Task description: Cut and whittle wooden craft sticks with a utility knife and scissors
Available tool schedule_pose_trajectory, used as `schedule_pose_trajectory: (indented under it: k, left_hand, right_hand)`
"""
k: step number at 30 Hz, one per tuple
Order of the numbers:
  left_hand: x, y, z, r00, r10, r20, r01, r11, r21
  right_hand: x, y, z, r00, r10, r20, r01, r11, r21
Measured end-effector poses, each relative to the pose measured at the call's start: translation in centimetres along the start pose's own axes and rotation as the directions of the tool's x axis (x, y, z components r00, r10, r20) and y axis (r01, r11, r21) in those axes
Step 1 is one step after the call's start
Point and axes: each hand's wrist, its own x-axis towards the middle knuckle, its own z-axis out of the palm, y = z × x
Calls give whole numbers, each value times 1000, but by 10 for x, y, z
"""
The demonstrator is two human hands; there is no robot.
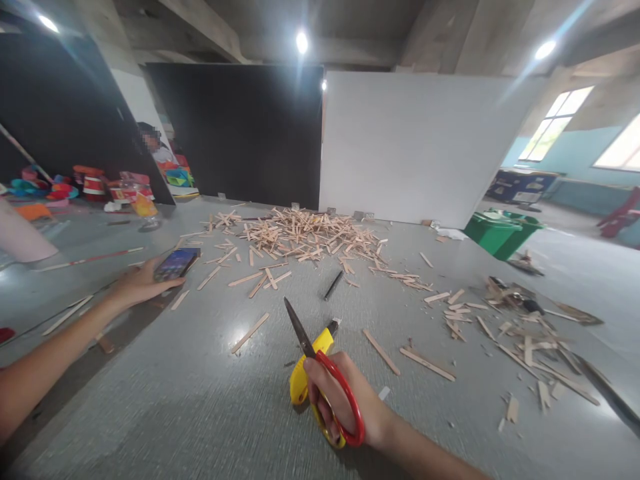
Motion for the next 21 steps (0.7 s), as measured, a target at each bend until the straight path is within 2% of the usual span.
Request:
schedule_pose_trajectory:
  k: [3,8,21]
  left_hand:
    - [-4,2,2,999,-31,-20,33,997,75]
    - [-8,2,4,999,2,-37,3,990,139]
    - [-8,3,8,998,5,-61,8,980,201]
  right_hand:
    - [-1,-1,1,999,28,-20,-28,1000,5]
    - [-1,-3,1,999,38,-14,-38,999,5]
    - [-1,-1,0,1000,6,7,-7,1000,19]
